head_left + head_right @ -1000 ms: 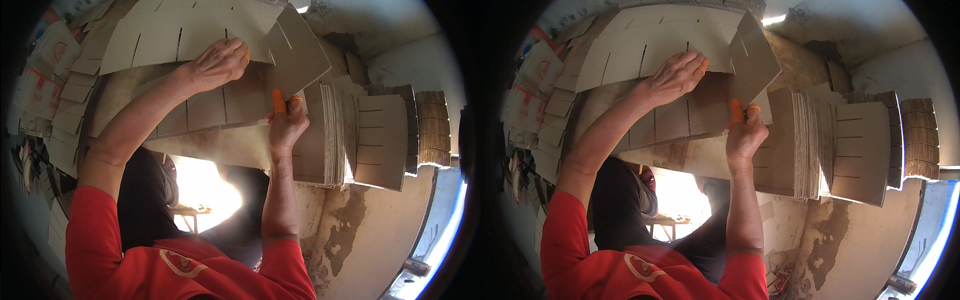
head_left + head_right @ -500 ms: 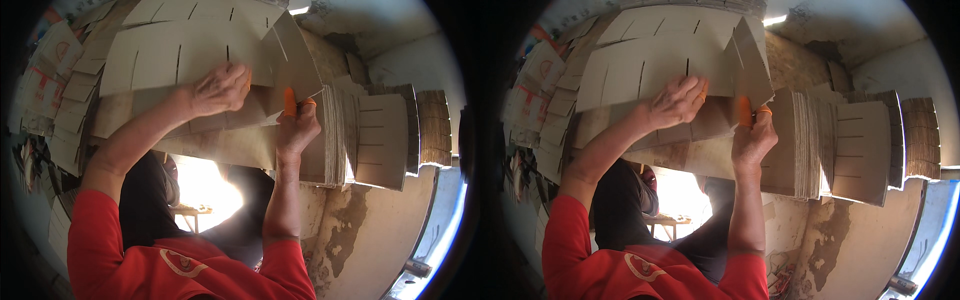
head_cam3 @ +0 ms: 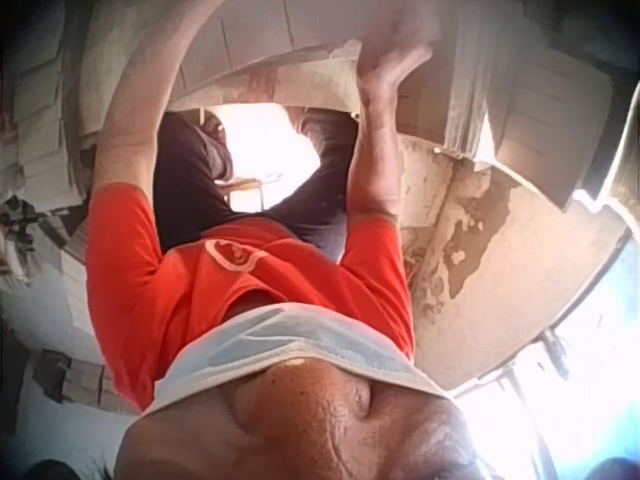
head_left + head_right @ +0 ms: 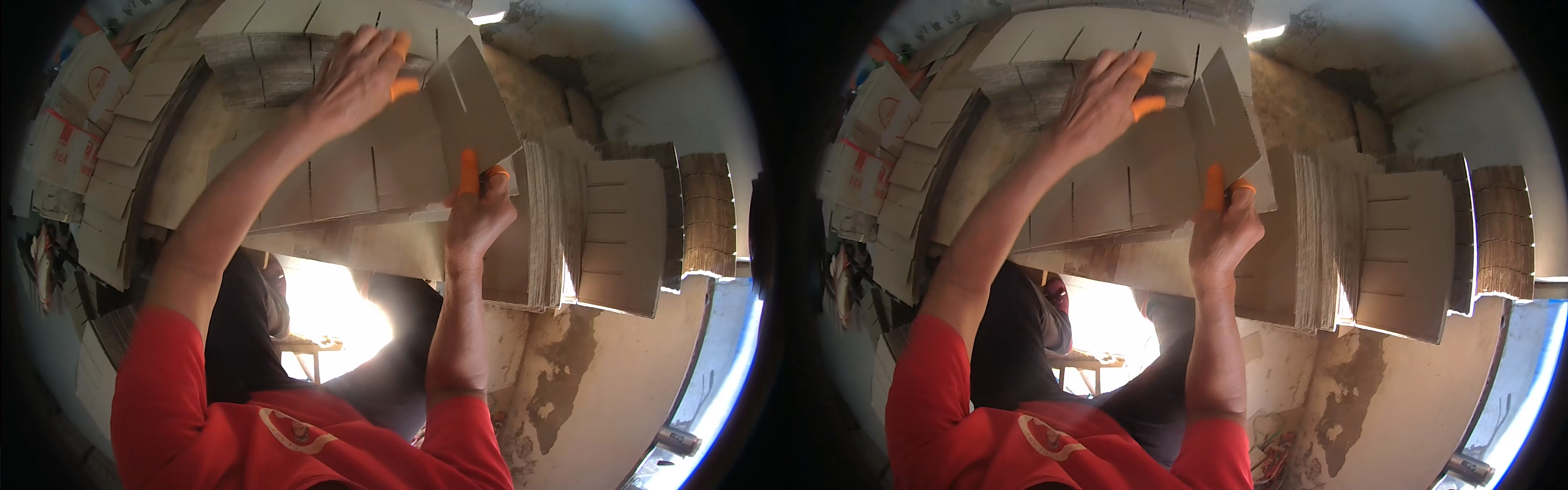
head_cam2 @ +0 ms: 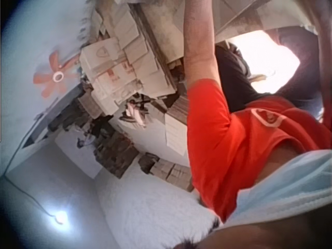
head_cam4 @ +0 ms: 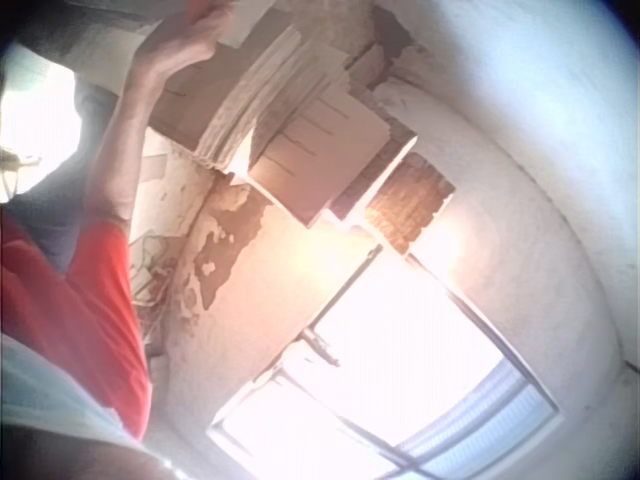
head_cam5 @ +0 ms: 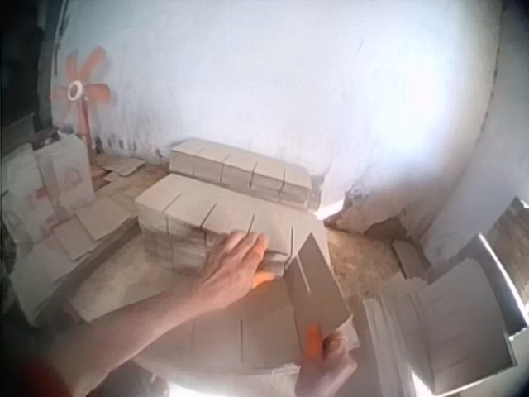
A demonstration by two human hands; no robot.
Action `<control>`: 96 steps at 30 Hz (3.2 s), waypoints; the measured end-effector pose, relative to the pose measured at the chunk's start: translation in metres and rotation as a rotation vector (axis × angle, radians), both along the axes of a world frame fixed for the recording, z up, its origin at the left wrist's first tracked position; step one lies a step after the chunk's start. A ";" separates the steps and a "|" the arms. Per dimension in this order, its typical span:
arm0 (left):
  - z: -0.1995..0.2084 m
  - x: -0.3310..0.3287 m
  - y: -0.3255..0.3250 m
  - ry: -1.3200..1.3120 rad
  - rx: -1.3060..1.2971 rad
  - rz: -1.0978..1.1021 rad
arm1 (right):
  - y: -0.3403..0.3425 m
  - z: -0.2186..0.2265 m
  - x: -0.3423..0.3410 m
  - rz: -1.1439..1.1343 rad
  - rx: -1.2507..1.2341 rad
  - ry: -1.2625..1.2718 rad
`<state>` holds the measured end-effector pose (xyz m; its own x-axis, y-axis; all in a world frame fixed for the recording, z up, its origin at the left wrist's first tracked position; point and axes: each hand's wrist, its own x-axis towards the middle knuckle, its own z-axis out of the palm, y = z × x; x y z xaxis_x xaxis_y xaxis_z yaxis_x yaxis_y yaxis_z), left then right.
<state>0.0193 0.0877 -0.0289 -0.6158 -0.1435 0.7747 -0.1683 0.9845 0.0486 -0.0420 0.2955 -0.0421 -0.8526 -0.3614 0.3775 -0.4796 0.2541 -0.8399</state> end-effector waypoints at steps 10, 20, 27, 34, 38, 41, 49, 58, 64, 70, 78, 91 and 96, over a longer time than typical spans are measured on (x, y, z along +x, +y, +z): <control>-0.023 -0.051 -0.062 -0.327 -0.405 0.177 | 0.000 -0.011 -0.003 0.008 -0.016 0.041; -0.015 -0.036 -0.050 -0.078 -0.362 -0.191 | -0.001 -0.006 0.001 0.012 -0.023 -0.014; -0.009 -0.015 -0.016 -0.123 -0.420 -0.191 | 0.001 -0.015 -0.002 0.060 0.011 0.040; 0.006 0.015 0.013 -0.162 -0.411 -0.227 | 0.001 -0.017 0.000 0.089 0.140 0.254; 0.019 0.044 0.049 -0.173 -0.441 -0.256 | 0.000 -0.006 0.009 0.039 0.262 0.377; 0.035 0.074 0.071 -0.199 -0.435 -0.249 | -0.005 0.014 0.028 0.074 0.334 0.474; 0.083 0.126 0.034 -0.188 0.209 -0.194 | -0.052 0.075 0.041 0.289 0.503 0.657; 0.060 0.189 -0.002 -0.318 0.363 0.017 | -0.072 0.035 -0.011 0.335 0.430 0.516; 0.025 0.210 0.017 -0.302 0.380 -0.127 | 0.047 0.060 0.052 0.006 0.681 0.804; -0.010 0.201 0.027 -0.450 0.376 -0.169 | 0.091 0.002 0.048 0.343 0.706 0.716; -0.020 0.193 0.038 -0.439 0.437 -0.284 | 0.084 -0.008 0.026 0.218 0.620 0.752; -0.017 0.151 0.009 -0.693 0.381 0.056 | 0.147 0.011 -0.016 -0.231 0.753 0.848; -0.022 0.167 0.009 -0.495 0.482 -0.023 | 0.172 -0.021 -0.036 -0.200 0.970 0.694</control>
<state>0.1862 0.0966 -0.0504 -0.8874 -0.3842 0.2547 -0.2630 0.8757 0.4049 -0.0781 0.4677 -0.0633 -0.6494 -0.6326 0.4220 -0.6329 0.7573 0.1614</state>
